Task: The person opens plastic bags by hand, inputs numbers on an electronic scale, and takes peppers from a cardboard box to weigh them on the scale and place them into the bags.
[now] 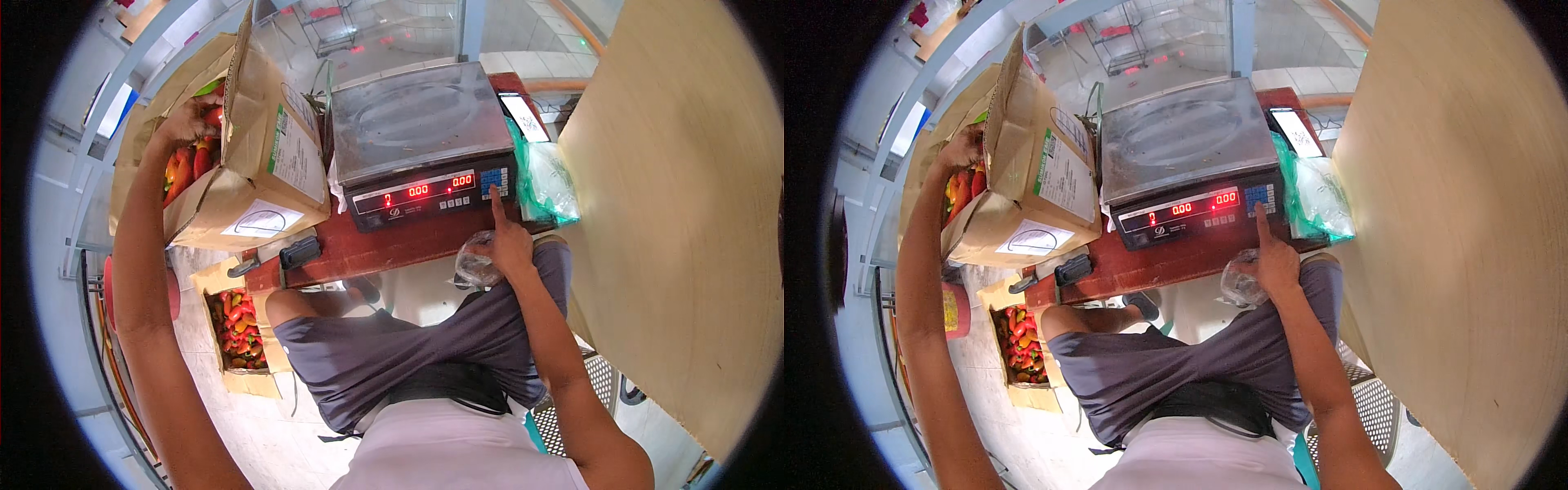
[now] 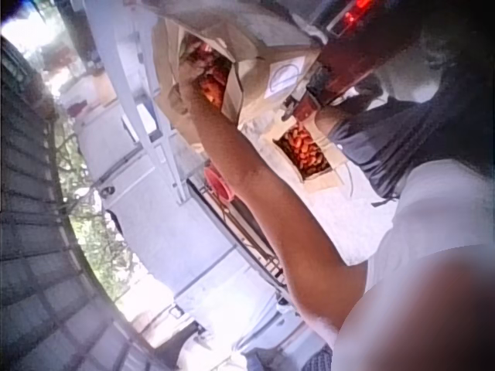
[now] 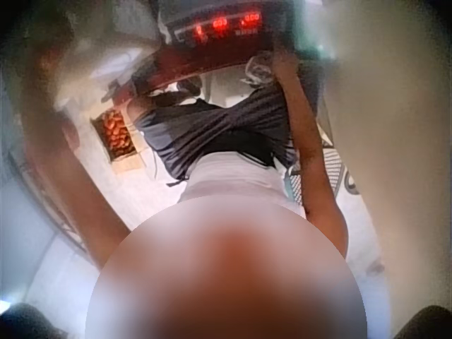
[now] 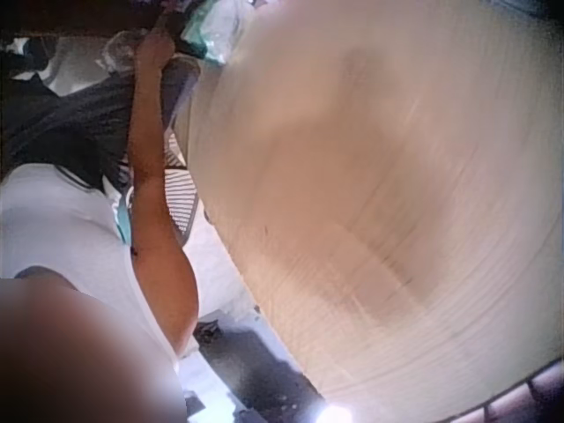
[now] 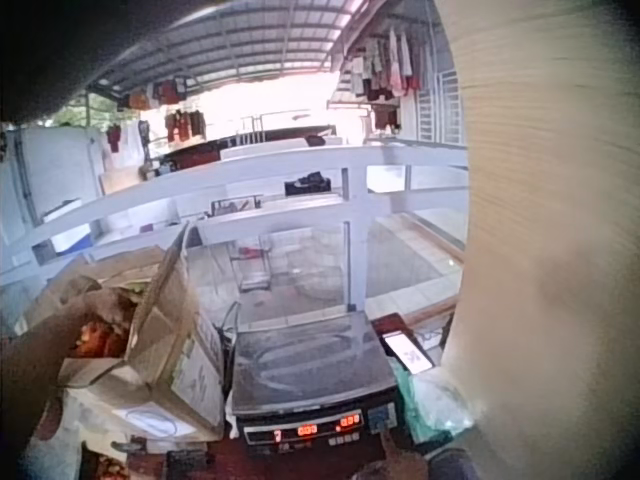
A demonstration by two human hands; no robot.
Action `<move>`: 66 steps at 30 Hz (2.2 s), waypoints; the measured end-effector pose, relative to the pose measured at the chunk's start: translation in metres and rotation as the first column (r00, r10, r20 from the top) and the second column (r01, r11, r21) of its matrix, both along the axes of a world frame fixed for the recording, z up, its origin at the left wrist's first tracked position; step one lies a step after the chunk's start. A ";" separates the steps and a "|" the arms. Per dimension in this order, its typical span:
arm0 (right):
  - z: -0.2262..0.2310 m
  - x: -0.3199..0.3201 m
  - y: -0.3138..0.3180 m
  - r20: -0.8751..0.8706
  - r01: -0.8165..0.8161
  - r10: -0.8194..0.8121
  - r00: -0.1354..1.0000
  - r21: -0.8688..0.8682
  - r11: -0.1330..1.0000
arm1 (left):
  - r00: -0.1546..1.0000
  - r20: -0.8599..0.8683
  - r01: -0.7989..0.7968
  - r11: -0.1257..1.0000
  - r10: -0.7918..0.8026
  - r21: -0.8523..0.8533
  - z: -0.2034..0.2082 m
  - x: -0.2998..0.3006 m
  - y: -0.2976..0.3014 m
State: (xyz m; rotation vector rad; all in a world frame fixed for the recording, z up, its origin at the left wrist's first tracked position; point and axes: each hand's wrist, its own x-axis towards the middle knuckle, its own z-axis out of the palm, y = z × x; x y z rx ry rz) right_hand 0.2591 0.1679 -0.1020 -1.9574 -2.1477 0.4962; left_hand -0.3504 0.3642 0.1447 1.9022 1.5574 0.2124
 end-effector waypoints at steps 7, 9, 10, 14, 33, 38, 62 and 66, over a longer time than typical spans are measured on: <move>0.002 -0.001 0.004 0.099 0.011 -0.004 0.995 -0.061 0.998 | 0.998 -0.007 0.068 0.997 -0.068 0.036 -0.002 -0.007 0.003; 0.003 -0.003 0.004 0.082 0.014 -0.007 0.997 -0.082 0.997 | 0.999 0.011 0.032 0.999 -0.032 0.029 -0.008 -0.007 0.003; 0.002 -0.002 0.003 0.084 0.017 -0.010 0.996 -0.081 0.997 | 1.000 0.026 -0.007 1.000 0.006 0.021 -0.010 -0.007 0.003; 0.006 -0.011 0.000 0.116 -0.050 0.064 0.991 -0.116 0.992 | 0.979 -0.126 0.177 0.978 -0.162 0.111 -0.001 -0.023 0.003; 0.018 0.008 0.022 -0.029 0.056 -0.055 0.998 0.034 0.998 | 0.992 -0.103 0.075 0.995 -0.068 0.068 -0.002 -0.011 0.002; 0.016 0.012 0.023 -0.023 0.068 -0.068 0.997 0.029 0.997 | 0.995 -0.060 0.081 0.992 -0.075 0.100 -0.005 0.006 0.003; 0.016 -0.005 0.008 0.044 -0.021 0.025 0.999 -0.092 0.995 | 0.986 -0.128 0.113 0.991 -0.104 0.068 0.000 -0.005 0.002; 0.018 -0.008 0.012 0.095 -0.007 0.019 0.995 -0.119 0.993 | 0.991 -0.093 0.106 0.993 -0.100 0.057 -0.001 -0.002 0.004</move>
